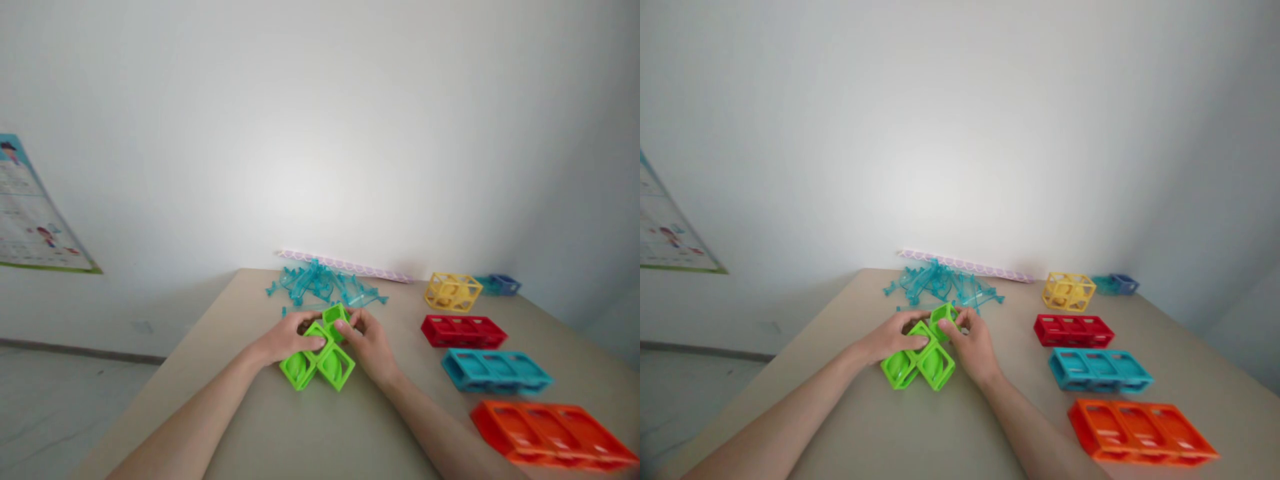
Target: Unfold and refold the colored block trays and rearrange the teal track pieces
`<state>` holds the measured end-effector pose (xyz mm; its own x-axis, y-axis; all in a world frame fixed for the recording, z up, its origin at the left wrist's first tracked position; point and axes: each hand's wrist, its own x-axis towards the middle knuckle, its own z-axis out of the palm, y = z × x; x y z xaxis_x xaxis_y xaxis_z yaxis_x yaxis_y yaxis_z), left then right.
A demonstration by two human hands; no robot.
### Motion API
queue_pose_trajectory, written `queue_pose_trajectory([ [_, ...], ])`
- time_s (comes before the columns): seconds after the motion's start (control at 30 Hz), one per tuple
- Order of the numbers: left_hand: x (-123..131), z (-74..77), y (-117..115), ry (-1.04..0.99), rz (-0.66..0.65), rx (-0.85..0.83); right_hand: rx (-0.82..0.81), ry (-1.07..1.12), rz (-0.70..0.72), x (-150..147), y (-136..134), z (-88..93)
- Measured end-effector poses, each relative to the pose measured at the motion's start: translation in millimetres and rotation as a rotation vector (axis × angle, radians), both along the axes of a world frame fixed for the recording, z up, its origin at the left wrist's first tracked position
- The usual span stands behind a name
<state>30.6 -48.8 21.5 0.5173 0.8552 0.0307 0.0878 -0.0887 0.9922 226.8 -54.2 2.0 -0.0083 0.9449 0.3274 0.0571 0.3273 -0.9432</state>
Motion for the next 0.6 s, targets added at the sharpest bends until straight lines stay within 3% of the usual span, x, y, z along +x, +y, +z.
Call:
queue_pose_trajectory([
  [0.1, 0.6, 1.6, -0.6, -0.009, 0.036, -0.019, -0.022, 0.020, 0.044, -1.8, -0.8, -0.6],
  [0.3, -0.3, 2.3, 3.3, -0.034, 0.219, 0.008, 0.050, 0.157, -0.188, 1.4, 0.3, 5.9],
  [0.47, 1.3, 2.2, 7.0, -0.336, 0.362, -0.077, 0.079, 0.204, -0.345, 7.1, 0.9, 9.1],
  [0.6, 1.6, 5.1, 10.0, -0.549, 0.501, -0.104, 0.083, 0.136, -0.306, 6.7, -1.6, 7.3],
])
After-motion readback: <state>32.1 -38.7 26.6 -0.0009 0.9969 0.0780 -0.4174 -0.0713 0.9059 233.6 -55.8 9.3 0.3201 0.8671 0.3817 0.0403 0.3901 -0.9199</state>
